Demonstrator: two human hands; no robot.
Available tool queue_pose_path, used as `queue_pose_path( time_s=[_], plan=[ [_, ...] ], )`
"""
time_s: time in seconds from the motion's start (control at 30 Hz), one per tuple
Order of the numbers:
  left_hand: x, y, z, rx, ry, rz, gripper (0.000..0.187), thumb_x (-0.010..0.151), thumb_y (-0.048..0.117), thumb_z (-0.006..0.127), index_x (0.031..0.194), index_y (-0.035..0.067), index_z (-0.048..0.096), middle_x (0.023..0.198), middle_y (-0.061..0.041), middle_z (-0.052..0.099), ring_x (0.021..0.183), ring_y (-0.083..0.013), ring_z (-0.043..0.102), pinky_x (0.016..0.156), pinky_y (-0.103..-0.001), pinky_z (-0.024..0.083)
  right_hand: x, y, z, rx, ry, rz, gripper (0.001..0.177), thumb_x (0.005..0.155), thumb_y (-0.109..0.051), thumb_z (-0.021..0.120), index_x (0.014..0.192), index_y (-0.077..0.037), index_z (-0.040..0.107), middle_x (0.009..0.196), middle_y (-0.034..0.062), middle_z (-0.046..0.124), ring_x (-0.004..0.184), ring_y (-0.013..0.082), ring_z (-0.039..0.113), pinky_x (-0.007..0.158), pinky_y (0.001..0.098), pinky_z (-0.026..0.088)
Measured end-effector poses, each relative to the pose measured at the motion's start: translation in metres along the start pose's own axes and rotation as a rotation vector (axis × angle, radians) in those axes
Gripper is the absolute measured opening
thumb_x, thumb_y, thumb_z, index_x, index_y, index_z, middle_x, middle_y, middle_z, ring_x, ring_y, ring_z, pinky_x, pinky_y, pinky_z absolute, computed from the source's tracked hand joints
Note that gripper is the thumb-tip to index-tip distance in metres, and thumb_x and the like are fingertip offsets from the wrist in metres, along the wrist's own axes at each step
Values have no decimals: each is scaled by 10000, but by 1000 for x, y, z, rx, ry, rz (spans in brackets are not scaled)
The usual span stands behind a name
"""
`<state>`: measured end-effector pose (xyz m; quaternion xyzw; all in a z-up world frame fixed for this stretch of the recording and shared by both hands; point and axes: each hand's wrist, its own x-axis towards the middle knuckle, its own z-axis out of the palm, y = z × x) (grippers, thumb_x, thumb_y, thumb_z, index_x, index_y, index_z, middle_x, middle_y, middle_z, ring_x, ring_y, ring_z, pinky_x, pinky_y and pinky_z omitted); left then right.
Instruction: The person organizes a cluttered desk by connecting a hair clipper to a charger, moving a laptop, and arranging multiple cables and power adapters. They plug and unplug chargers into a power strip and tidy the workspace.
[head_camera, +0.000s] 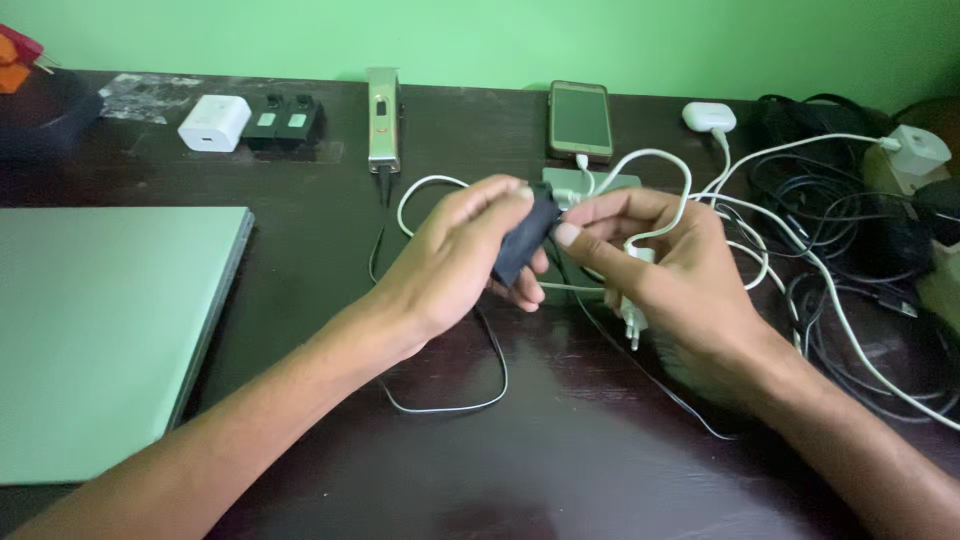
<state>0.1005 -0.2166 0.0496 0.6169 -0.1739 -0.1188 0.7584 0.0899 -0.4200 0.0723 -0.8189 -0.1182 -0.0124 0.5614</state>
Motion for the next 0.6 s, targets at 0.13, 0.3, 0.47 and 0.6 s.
queue_pose_path(
  time_s=[0.13, 0.3, 0.47, 0.6],
  plan=[
    [1, 6, -5, -29, 142, 34, 359, 1043, 306, 425, 1004, 10, 625, 749, -70, 615, 534, -125, 576, 480, -311, 528, -2, 4, -3, -315, 38, -347, 209, 916, -145, 739, 1072, -14, 690, 705, -7, 685, 556, 45, 612, 475, 214, 478],
    [1, 11, -7, -71, 179, -60, 382, 1026, 313, 408, 977, 27, 658, 720, -59, 586, 495, -109, 492, 439, -307, 456, -4, 1, -9, -553, -108, -719, 437, 938, -133, 696, 1357, -53, 602, 584, 6, 655, 439, 84, 633, 385, 271, 473],
    [-2, 6, -3, -29, 135, 35, 355, 1048, 293, 390, 926, 13, 569, 727, -78, 592, 527, -134, 540, 488, -329, 508, -4, -2, -10, -787, -174, -557, 631, 911, -126, 669, 1522, -157, 514, 381, 45, 575, 278, 195, 567, 331, 359, 446],
    [-2, 4, 1, 0, 106, 91, 343, 1059, 306, 365, 1001, 28, 558, 768, -67, 590, 586, -128, 570, 545, -315, 537, -4, -2, -11, -710, -149, -562, 606, 914, -146, 669, 1498, -114, 509, 465, 34, 618, 307, 169, 556, 347, 332, 451]
  ],
)
